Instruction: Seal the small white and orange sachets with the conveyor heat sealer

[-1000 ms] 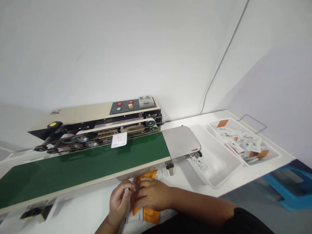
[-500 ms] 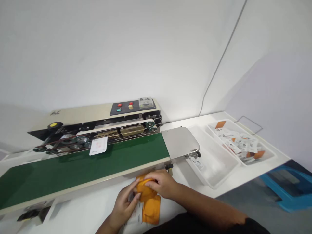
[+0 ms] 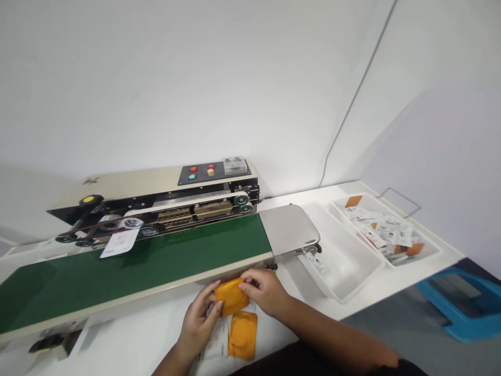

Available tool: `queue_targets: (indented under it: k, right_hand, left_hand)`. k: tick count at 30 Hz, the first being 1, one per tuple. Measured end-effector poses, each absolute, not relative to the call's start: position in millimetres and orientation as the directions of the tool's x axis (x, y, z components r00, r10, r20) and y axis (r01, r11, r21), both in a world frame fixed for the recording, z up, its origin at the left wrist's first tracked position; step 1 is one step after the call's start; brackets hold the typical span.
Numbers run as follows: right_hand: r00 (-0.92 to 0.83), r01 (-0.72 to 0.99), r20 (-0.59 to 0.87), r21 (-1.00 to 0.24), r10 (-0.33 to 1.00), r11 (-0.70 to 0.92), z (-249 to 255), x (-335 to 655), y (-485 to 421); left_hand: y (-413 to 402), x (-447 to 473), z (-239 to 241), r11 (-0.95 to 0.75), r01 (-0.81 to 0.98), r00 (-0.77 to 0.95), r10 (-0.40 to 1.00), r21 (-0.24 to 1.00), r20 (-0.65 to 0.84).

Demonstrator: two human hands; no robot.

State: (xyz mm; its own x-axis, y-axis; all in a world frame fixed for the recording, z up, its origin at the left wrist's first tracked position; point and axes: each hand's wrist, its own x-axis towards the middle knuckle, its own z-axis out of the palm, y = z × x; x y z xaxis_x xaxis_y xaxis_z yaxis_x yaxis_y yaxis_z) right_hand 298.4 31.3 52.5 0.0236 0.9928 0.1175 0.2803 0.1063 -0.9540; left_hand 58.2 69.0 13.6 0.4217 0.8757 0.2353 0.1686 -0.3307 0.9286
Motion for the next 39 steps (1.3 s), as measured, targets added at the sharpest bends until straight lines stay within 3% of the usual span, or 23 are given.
queue_targets:
  k: [4, 6, 13, 18, 21, 24, 27, 33, 39]
  right_hand:
    - [0.037, 0.371, 0.299, -0.890, 0.954, 0.264, 58, 298, 26]
    - [0.006, 0.365, 0.312, -0.885, 0.950, 0.288, 60, 297, 25]
    - [-0.081, 0.110, 0.035, -0.993, 0.996, 0.044, 52, 295, 25]
    - [-0.244, -0.186, -0.182, -0.955, 0.952, -0.230, 46, 293, 25]
    - [-0.306, -0.186, -0.257, -0.928, 0.917, -0.322, 58, 294, 23]
    - [-0.322, -0.099, -0.214, -0.961, 0.922, -0.257, 86, 307, 21]
    - [-0.234, -0.002, -0.138, -0.990, 0.962, -0.142, 121, 333, 29]
    - [0.264, -0.006, -0.012, -1.000, 0.964, -0.011, 161, 386, 76]
    - [0.336, -0.039, -0.042, -0.999, 0.941, -0.031, 157, 407, 115]
  left_hand:
    - [70, 62, 21, -0.415, 0.135, 0.529, 0.798, 0.900, 0.289]
    - [70, 62, 29, -0.514, 0.135, 0.597, 0.725, 0.847, 0.344]
    - [73, 60, 42, -0.651, 0.236, 0.463, 0.728, 0.721, 0.506]
    - [80, 57, 38, -0.804, 0.147, 0.464, 0.570, 0.575, 0.678]
    - [81, 55, 33, -0.863, 0.148, 0.467, 0.492, 0.484, 0.735]
    - [78, 54, 28, -0.851, 0.242, 0.460, 0.524, 0.467, 0.717]
    - [75, 53, 24, -0.807, 0.277, 0.462, 0.588, 0.522, 0.664]
    - [72, 57, 28, -0.786, 0.189, 0.528, 0.587, 0.589, 0.614]
    - [71, 58, 35, -0.787, 0.199, 0.537, 0.586, 0.584, 0.607]
